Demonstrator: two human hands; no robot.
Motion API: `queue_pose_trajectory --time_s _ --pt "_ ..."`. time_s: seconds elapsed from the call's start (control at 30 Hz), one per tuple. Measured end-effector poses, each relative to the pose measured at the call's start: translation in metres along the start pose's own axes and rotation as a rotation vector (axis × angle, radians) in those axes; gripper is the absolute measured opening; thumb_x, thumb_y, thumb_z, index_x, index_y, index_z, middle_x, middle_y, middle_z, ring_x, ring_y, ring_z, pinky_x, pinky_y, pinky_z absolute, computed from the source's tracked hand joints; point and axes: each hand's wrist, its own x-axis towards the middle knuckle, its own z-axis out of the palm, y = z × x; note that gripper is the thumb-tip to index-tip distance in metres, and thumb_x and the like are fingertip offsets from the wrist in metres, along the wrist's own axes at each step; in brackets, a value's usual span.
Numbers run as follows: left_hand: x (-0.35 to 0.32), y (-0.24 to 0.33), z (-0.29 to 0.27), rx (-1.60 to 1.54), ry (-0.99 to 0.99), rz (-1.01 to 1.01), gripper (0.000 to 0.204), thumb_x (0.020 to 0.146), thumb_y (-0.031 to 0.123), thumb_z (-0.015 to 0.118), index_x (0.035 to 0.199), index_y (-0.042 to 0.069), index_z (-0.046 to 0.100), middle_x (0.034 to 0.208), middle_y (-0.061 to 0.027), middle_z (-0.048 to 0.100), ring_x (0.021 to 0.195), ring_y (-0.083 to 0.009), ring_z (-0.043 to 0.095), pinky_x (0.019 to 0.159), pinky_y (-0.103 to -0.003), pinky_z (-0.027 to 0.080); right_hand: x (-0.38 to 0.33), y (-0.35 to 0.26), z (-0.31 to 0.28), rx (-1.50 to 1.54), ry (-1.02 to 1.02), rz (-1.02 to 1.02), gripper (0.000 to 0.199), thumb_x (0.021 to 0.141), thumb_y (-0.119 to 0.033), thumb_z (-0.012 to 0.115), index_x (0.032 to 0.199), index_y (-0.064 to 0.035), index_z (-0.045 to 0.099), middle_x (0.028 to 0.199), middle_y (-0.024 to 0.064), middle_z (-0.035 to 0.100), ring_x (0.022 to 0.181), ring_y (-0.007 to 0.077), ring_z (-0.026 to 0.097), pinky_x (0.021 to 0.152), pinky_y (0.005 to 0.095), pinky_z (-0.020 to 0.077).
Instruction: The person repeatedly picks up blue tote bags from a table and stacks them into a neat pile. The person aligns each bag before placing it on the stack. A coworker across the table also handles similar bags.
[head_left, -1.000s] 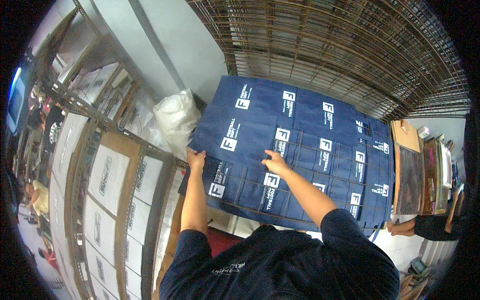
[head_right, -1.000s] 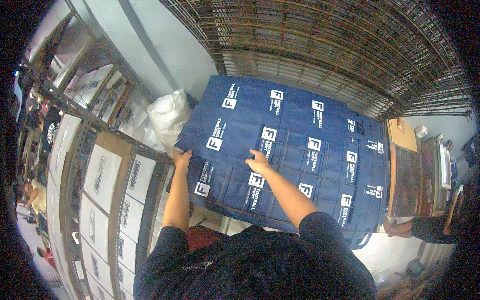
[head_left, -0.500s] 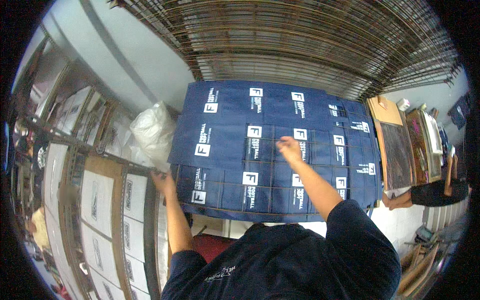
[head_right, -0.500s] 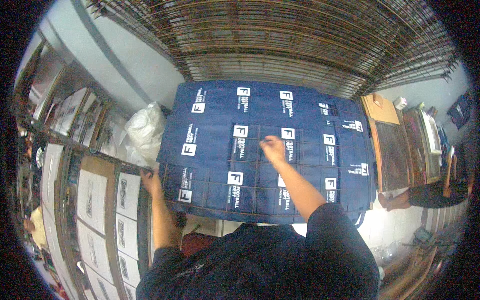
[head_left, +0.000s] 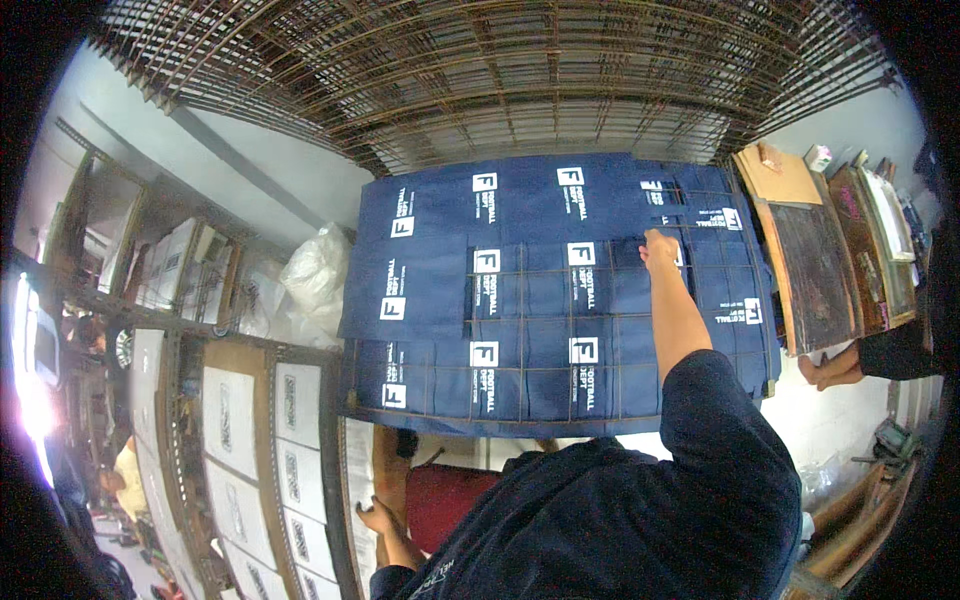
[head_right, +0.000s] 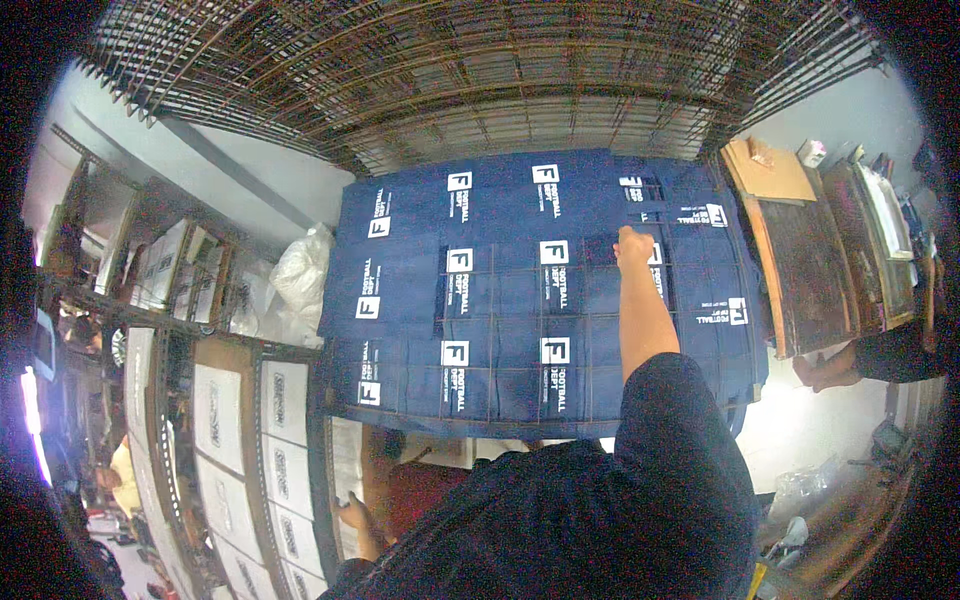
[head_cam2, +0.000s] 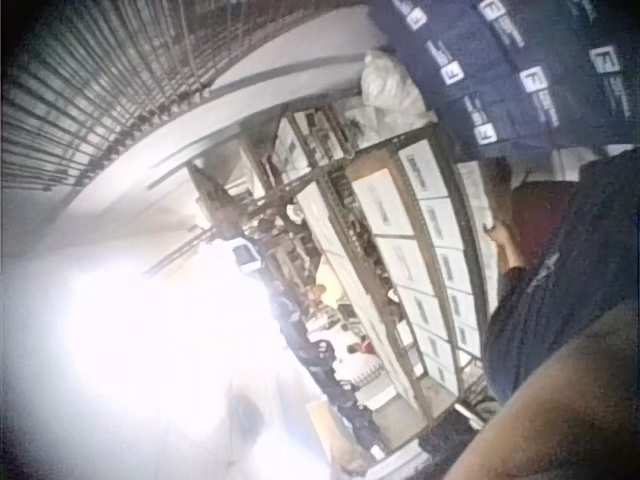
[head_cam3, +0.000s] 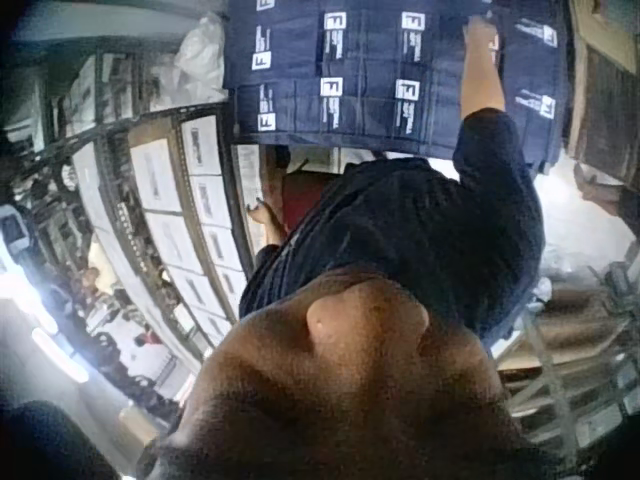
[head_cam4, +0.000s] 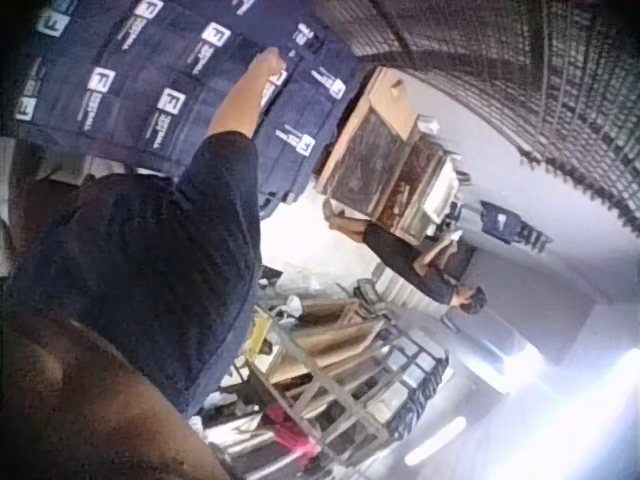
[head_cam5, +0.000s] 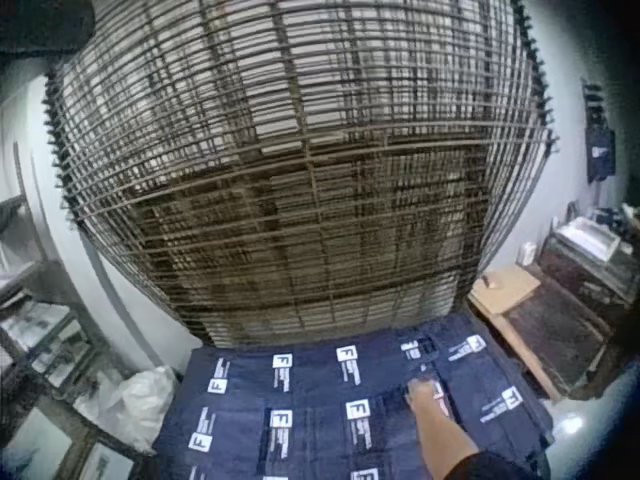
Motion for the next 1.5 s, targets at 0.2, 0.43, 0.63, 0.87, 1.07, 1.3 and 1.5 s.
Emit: queue_pose_trajectory --time_s 0.2,0.43,0.63,0.87,1.07,1.3,1.5 --pt "-0.068 -0.018 -0.067 0.025 -0.091 -0.250 0.059 0.074 0.031 0.066 0.120 -0.001 0.049 0.106 -0.0240 0.058 0.097 -0.0395 0.055 0.086 -0.043 0.042 0.008 0.000 0.002 0.228 -0.019 0.151 0.010 0.077 -0.003 0.059 0.075 0.0049 0.054 0.064 0.0130 0.060 0.049 0.0205 0.061 0.038 0.0275 0.0486" --pt "-0.117 0.003 -0.117 0.058 -0.095 -0.214 0.057 0.072 0.030 0.069 0.118 0.002 0.051 0.084 -0.0167 0.060 0.074 -0.0286 0.058 0.069 -0.040 0.045 0.046 0.009 0.020 0.378 -0.040 0.008 0.005 0.075 0.000 0.056 0.076 0.0054 0.054 0.066 0.0141 0.061 0.048 0.0184 0.058 0.039 0.0283 0.0439" --pt "-0.140 0.006 -0.142 -0.053 0.098 -0.132 0.045 0.074 0.022 0.068 0.113 0.004 0.055 0.066 -0.0068 0.053 0.059 -0.0205 0.051 0.059 -0.034 0.043 0.045 -0.071 0.025 0.761 -0.406 0.169 0.004 0.077 0.000 0.057 0.080 -0.0025 0.056 0.073 0.0094 0.061 0.061 0.0180 0.062 0.050 0.0261 0.0467" --pt "-0.146 0.099 -0.131 -0.341 0.131 0.218 0.035 0.080 0.015 0.066 0.112 0.001 0.057 0.073 -0.0021 0.058 0.062 -0.0105 0.050 0.061 -0.026 0.044 -0.051 -0.184 -0.044 0.783 -0.746 -0.128 0.024 0.080 -0.006 0.055 0.103 0.0004 0.051 0.082 0.0063 0.052 0.068 0.0160 0.056 0.055 0.0261 0.0487" --pt "-0.167 0.232 -0.125 -0.762 -0.397 0.112 0.029 0.081 0.011 0.065 0.108 0.001 0.060 0.074 0.0017 0.058 0.063 -0.0050 0.049 0.058 -0.021 0.042 -0.147 -0.244 -0.137 0.535 -1.033 -0.487 0.047 0.080 -0.007 0.050 0.126 -0.0017 0.043 0.082 0.0016 0.047 0.061 0.0109 0.046 0.055 0.0238 0.0422" --pt "-0.215 0.352 -0.174 -0.933 -1.294 0.536 0.017 0.080 0.015 0.067 0.094 0.004 0.065 0.086 -0.0047 0.065 0.076 -0.0102 0.058 0.065 -0.025 0.046 -0.217 -0.237 -0.185 0.574 -1.016 -0.590 0.034 0.086 -0.004 0.047 0.119 -0.0053 0.044 0.082 0.0072 0.057 0.073 0.0247 0.065 0.062 0.0305 0.0546" --pt "-0.246 0.450 -0.236 -1.062 -1.819 1.056 0.056 0.087 0.019 0.061 0.137 0.010 0.037 0.113 -0.0071 0.057 0.100 -0.0149 0.054 0.078 -0.030 0.046 -0.288 -0.182 -0.218 0.665 -0.911 -0.795 0.038 0.084 0.002 0.050 0.119 -0.0054 0.038 0.093 0.0097 0.049 0.079 0.0296 0.064 0.068 0.0337 0.0540"
